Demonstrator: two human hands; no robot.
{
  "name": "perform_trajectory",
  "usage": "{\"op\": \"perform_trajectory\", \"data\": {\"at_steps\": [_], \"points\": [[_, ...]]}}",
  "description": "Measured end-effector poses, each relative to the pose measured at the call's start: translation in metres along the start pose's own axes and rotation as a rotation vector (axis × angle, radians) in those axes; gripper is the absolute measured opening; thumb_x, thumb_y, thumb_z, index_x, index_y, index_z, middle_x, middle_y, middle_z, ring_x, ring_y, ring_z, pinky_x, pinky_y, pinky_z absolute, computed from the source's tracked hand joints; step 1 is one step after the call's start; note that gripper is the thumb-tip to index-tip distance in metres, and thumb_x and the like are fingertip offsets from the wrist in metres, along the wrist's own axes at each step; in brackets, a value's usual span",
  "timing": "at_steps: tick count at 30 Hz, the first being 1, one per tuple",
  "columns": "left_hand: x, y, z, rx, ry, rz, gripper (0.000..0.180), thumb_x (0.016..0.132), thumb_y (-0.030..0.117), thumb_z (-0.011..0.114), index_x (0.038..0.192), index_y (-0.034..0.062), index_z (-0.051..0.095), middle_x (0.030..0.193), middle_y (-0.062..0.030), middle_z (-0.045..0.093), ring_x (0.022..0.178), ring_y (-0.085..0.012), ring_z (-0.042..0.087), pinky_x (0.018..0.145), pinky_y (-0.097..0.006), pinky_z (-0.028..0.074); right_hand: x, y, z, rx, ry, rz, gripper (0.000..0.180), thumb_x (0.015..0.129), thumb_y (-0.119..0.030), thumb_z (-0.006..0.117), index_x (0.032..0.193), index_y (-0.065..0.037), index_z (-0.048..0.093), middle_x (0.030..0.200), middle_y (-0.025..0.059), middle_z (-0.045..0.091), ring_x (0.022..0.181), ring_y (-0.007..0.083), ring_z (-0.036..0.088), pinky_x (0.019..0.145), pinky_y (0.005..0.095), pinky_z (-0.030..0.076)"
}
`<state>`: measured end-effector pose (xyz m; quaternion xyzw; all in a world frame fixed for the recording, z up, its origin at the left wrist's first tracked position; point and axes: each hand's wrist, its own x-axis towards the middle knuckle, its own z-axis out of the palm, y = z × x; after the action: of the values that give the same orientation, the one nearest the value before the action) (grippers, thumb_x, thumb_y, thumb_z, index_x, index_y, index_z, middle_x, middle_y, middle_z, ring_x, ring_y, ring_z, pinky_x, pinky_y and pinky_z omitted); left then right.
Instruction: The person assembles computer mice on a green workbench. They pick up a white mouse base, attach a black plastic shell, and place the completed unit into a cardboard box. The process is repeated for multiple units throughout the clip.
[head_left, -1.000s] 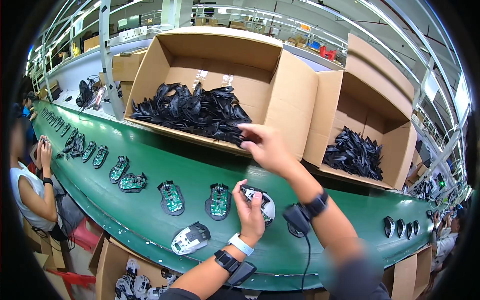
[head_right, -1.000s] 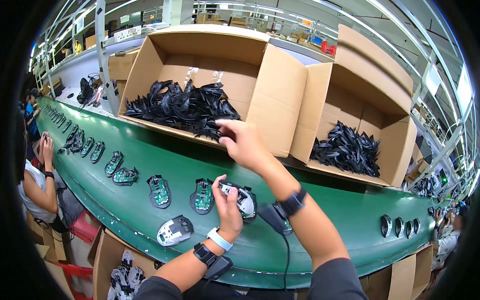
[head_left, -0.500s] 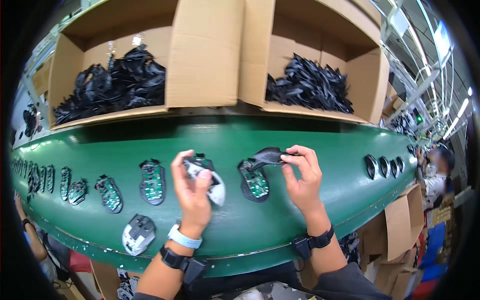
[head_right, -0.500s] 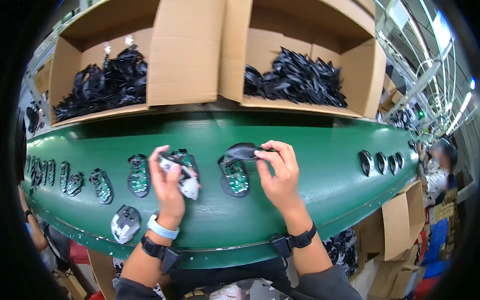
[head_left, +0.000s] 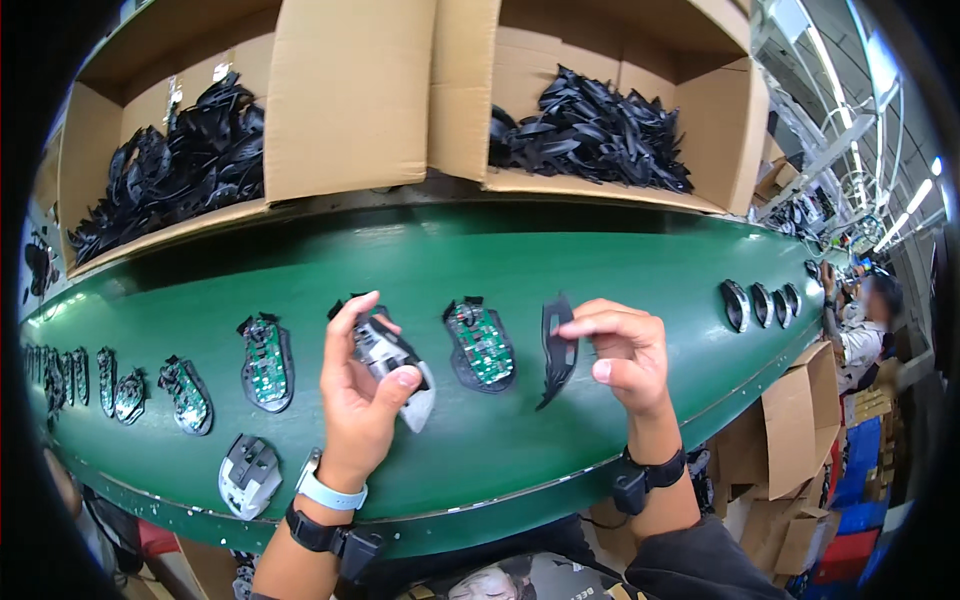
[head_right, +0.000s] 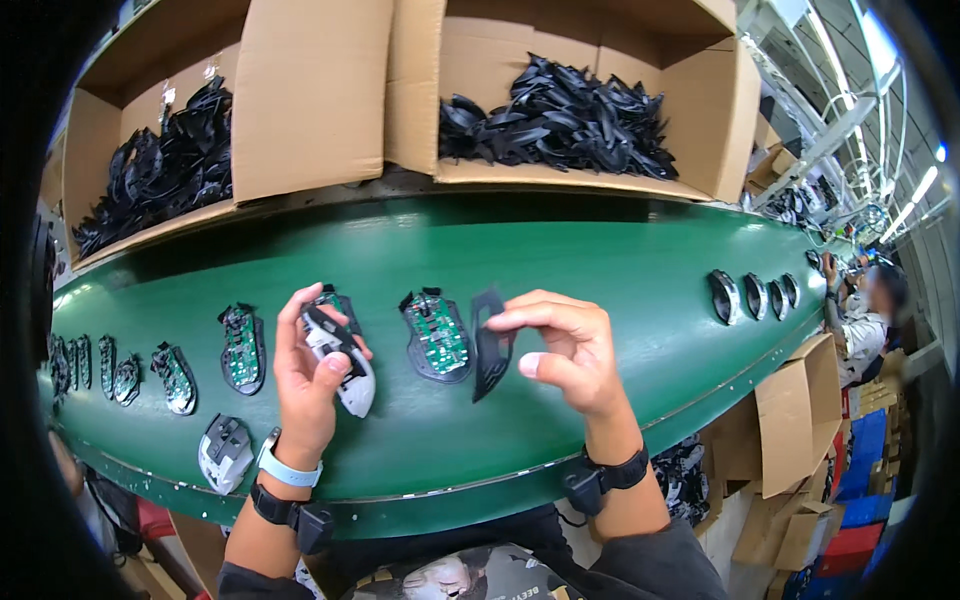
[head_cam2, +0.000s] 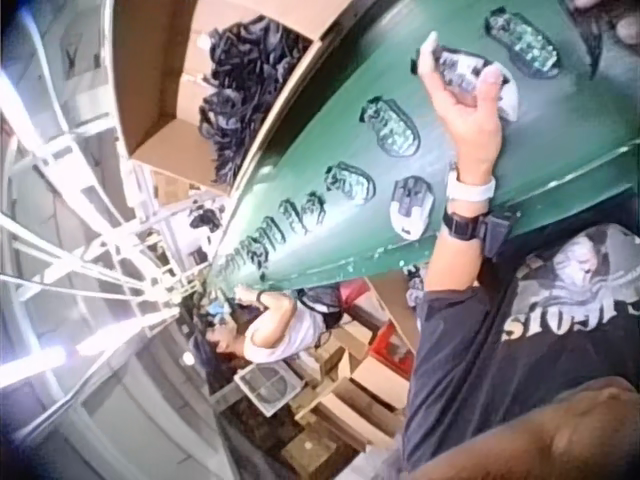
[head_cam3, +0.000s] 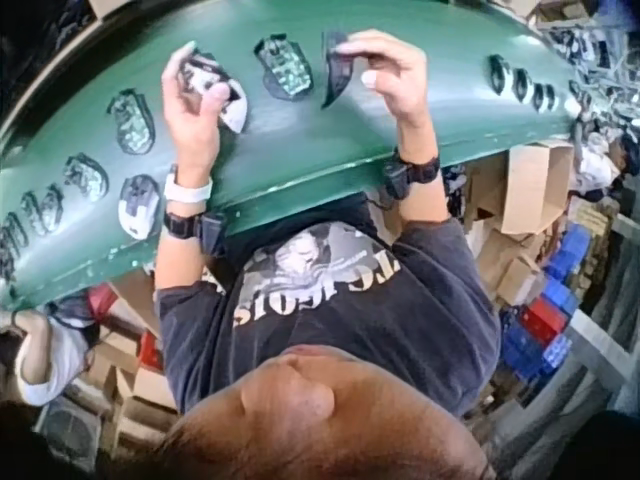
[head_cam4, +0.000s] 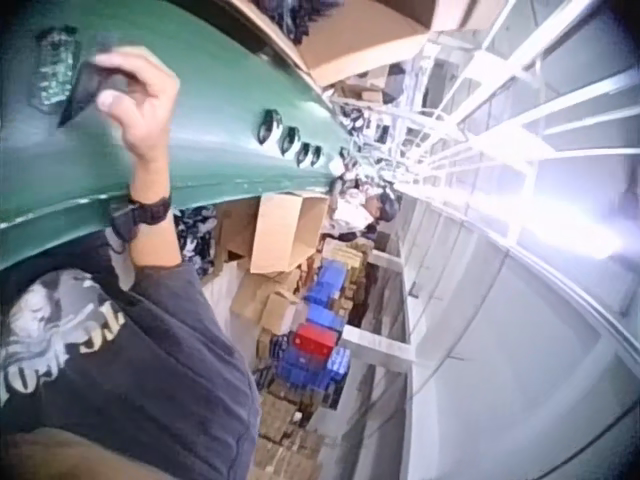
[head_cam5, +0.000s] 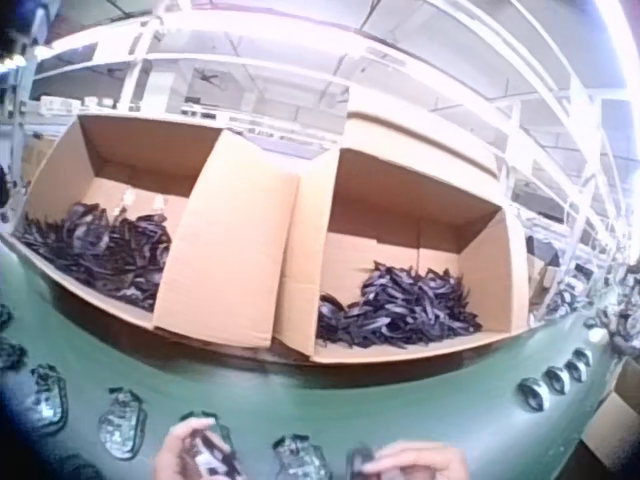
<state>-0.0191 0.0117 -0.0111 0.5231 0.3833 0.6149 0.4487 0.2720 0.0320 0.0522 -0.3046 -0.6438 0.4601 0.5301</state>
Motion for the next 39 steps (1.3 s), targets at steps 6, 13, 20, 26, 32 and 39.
{"op": "perform_trajectory", "data": {"at_steps": [6, 13, 20, 26, 32, 39], "points": [[-0.001, 0.000, 0.000, -0.129, -0.011, 0.011, 0.101, 0.076, 0.028, 0.097, 0.157, 0.0024, 0.042, 0.147, -0.0081, 0.046, 0.127, -0.0182, 0.049, 0.115, -0.033, 0.037, 0.023, 0.006, 0.080, 0.342, -0.030, 0.341, 0.032, 0.089, 0.009, 0.079, 0.120, 0.005, 0.071, 0.112, 0.0123, 0.073, 0.105, 0.0163, 0.072, 0.095, 0.0304, 0.060], [-0.005, 0.005, -0.001, 0.214, -0.019, 0.095, 0.097, 0.077, 0.037, 0.096, 0.153, 0.0031, 0.047, 0.124, -0.0131, 0.055, 0.110, -0.0256, 0.060, 0.099, -0.039, 0.049, 0.017, 0.040, 0.098, 0.313, 0.020, 0.227, 0.022, 0.088, 0.009, 0.080, 0.109, 0.005, 0.076, 0.107, 0.0111, 0.072, 0.099, 0.0175, 0.071, 0.093, 0.0307, 0.061], [-0.008, 0.016, 0.002, 0.390, 0.026, 0.149, 0.083, 0.088, 0.041, 0.087, 0.147, 0.0018, 0.045, 0.120, -0.0154, 0.054, 0.100, -0.0250, 0.059, 0.091, -0.039, 0.050, 0.011, 0.052, 0.107, 0.327, -0.002, 0.286, 0.023, 0.091, 0.007, 0.078, 0.112, 0.003, 0.073, 0.110, 0.0087, 0.069, 0.102, 0.0157, 0.069, 0.093, 0.0319, 0.058], [-0.016, 0.011, 0.005, -0.248, 0.092, -0.024, 0.061, 0.099, 0.024, 0.065, 0.145, 0.0075, 0.028, 0.125, -0.0122, 0.047, 0.110, -0.0184, 0.051, 0.098, -0.036, 0.045, 0.006, 0.039, 0.136, 0.365, -0.173, 0.355, 0.067, 0.095, -0.007, 0.080, 0.151, -0.002, 0.044, 0.141, 0.0124, 0.055, 0.133, 0.0216, 0.054, 0.115, 0.0380, 0.044], [-0.006, 0.025, -0.010, -0.299, 0.024, -0.078, 0.053, 0.088, 0.013, 0.078, 0.133, 0.0026, 0.052, 0.127, -0.0115, 0.058, 0.117, -0.0190, 0.060, 0.105, -0.036, 0.049, 0.009, 0.038, 0.131, 0.306, -0.175, 0.371, 0.069, 0.094, -0.015, 0.081, 0.151, 0.003, 0.047, 0.141, 0.0149, 0.061, 0.130, 0.0201, 0.059, 0.112, 0.0370, 0.047], [-0.008, 0.018, -0.016, -0.301, -0.016, -0.147, 0.051, 0.085, 0.015, 0.084, 0.127, -0.0001, 0.061, 0.130, -0.0192, 0.070, 0.119, -0.0237, 0.068, 0.106, -0.038, 0.054, 0.003, 0.042, 0.111, 0.028, -0.152, 0.196, 0.066, 0.085, -0.028, 0.091, 0.136, 0.003, 0.064, 0.120, 0.0137, 0.072, 0.103, 0.0168, 0.070, 0.093, 0.0347, 0.057]]}}
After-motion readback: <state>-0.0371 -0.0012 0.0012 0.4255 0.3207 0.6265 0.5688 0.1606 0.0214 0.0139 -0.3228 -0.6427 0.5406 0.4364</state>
